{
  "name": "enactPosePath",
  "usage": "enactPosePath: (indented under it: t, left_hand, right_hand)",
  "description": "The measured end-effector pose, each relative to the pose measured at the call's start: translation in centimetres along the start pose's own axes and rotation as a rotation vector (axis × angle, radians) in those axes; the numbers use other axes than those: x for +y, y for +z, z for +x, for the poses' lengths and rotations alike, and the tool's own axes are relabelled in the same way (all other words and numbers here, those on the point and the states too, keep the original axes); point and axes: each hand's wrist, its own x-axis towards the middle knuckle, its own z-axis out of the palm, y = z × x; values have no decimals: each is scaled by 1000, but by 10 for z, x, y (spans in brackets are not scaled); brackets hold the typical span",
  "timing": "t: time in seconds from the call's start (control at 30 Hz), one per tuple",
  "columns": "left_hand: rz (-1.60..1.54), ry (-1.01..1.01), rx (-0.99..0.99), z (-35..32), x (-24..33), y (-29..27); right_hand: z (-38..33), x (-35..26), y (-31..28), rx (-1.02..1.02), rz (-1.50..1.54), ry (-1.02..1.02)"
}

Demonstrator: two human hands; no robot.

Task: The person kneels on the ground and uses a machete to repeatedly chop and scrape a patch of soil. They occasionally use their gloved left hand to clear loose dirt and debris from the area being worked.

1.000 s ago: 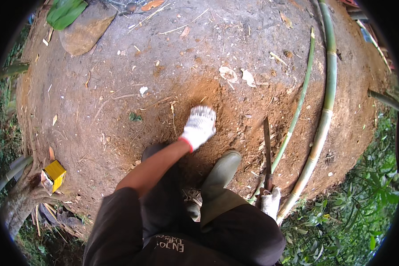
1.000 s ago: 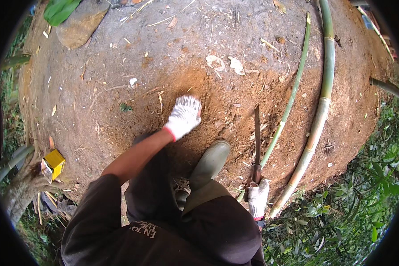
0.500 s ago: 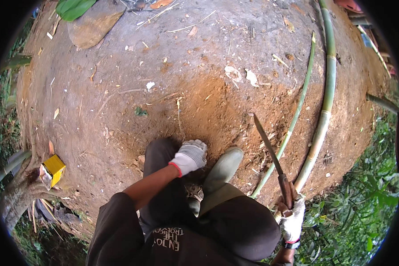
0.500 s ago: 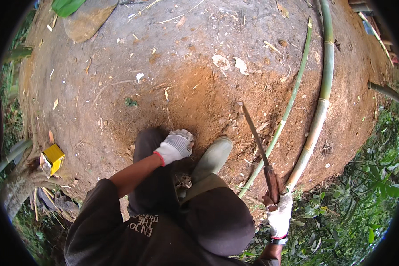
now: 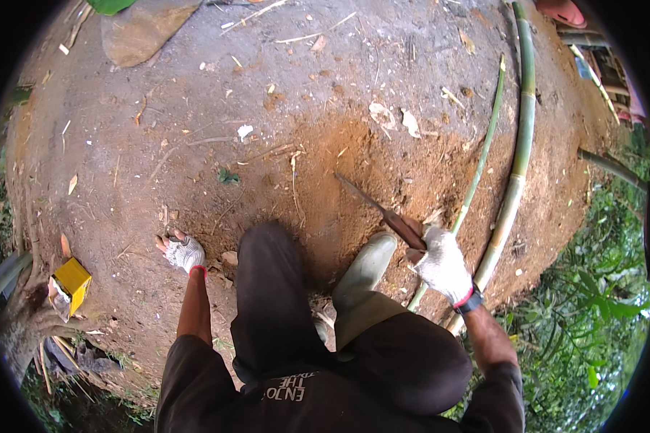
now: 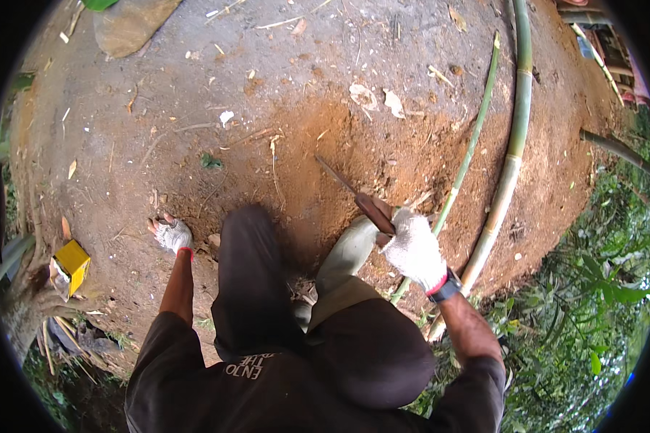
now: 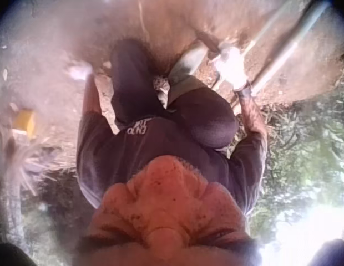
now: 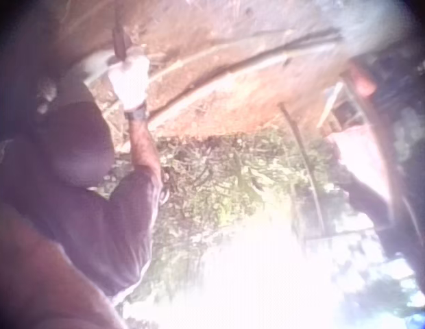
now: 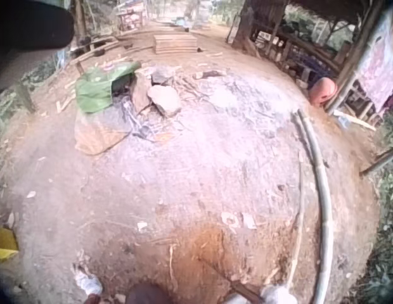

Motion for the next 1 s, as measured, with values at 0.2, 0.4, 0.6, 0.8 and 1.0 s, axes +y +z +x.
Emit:
enactPosePath:
  t: [0.2,0.4,0.6,0.8,1.0]
  left_hand:
    - [80,-14,63,15,-53,-1]
    - [35,-54,42,10,-96,-31]
    - [72,-49,2,8,-176,-61]
    - [33,-71,-33,17,-204,-105]
    - [62,-65,-15,22,-203,-107]
  right_hand:
    - [-16,-82,46,63,139,54]
    - [-81,-207,174,143,58,-218]
    - [-125,-309,216,24,329,267]
    - [-232,-257,69,182,344,67]
    - [-291,-287,-18,290,503,302]
